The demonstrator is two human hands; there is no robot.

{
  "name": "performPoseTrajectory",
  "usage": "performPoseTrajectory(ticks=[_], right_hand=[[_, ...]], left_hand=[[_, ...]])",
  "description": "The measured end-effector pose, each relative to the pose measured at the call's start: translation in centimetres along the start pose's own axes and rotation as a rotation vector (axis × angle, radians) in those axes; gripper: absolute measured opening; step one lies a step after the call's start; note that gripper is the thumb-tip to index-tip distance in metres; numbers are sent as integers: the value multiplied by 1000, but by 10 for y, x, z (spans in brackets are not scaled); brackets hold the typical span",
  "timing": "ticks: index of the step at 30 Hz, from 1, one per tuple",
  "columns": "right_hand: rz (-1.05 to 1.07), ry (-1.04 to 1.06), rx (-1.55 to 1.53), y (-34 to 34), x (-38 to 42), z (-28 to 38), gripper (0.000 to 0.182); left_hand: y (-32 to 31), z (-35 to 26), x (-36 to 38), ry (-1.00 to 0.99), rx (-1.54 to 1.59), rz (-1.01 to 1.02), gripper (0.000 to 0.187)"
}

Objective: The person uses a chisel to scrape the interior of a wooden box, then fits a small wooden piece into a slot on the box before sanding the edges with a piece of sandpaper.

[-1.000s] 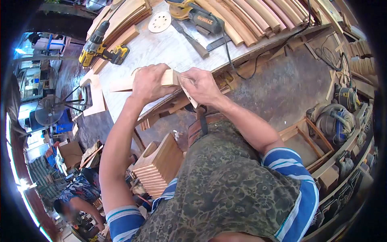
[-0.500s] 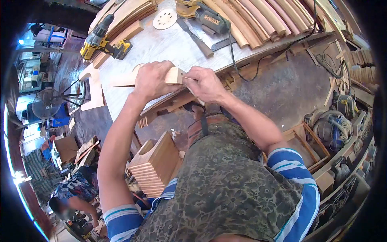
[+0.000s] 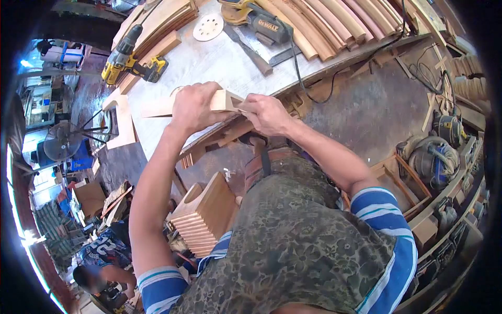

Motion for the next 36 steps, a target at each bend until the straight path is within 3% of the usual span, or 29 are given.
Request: performPoseTrajectory(ticks=[4,7,11,14,16,17,19,21,23,25,26,28,29,31,32,33,36], right_hand=[[-58,-42,-140,6,-2,9,12],[25,-176,-44,-4,6,-2,15],[-25,-93,-72,1,3,5,18],[72,-236,-13,-2,15,-11,18],[261,-261,220,-1,23,-14,20],[258,-239,235,5,28,-16,20],[91,-410,181,16,58,-34,20],[70,-549,120,32,91,-61,20],[-53,-774,-73,65,128,-69,20],[-190,-1025,-376,91,163,-75,22],[-304,-1041,-589,97,183,-86,24],[-519,-1070,-1020,105,205,-90,34],[-521,-1064,-1012,110,209,-90,34],[-506,-990,-1214,115,210,-88,36],[-499,-970,-1198,114,209,-92,40],[-490,-964,-1180,113,208,-95,40],[-497,-920,-1068,128,190,-96,48]], left_hand=[[-3,-1,2,10,-6,2,50],[1,-5,3,-34,-4,-59,48],[0,-3,1,-52,-8,-65,49],[0,-3,0,-48,-4,-47,50],[0,-3,2,67,-19,10,56],[6,-2,2,73,-26,-15,56],[15,1,8,62,88,-82,70],[21,17,26,82,95,-140,79],[23,44,51,90,109,-192,89],[26,84,93,270,-77,-514,95],[11,98,110,270,-75,-515,95],[-21,142,151,636,-70,-737,96],[-40,153,155,636,-64,-745,96],[-82,173,154,709,498,-634,110],[-95,177,152,818,656,-711,81],[-100,179,151,821,671,-725,81],[-87,175,147,880,315,-789,21]])
Point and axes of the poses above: each hand's wrist, its own x-axis away from the middle knuckle, its own y-axis out of the back of the hand, z = x × y, the point moved 5 cm from there along -x, towards the middle knuckle
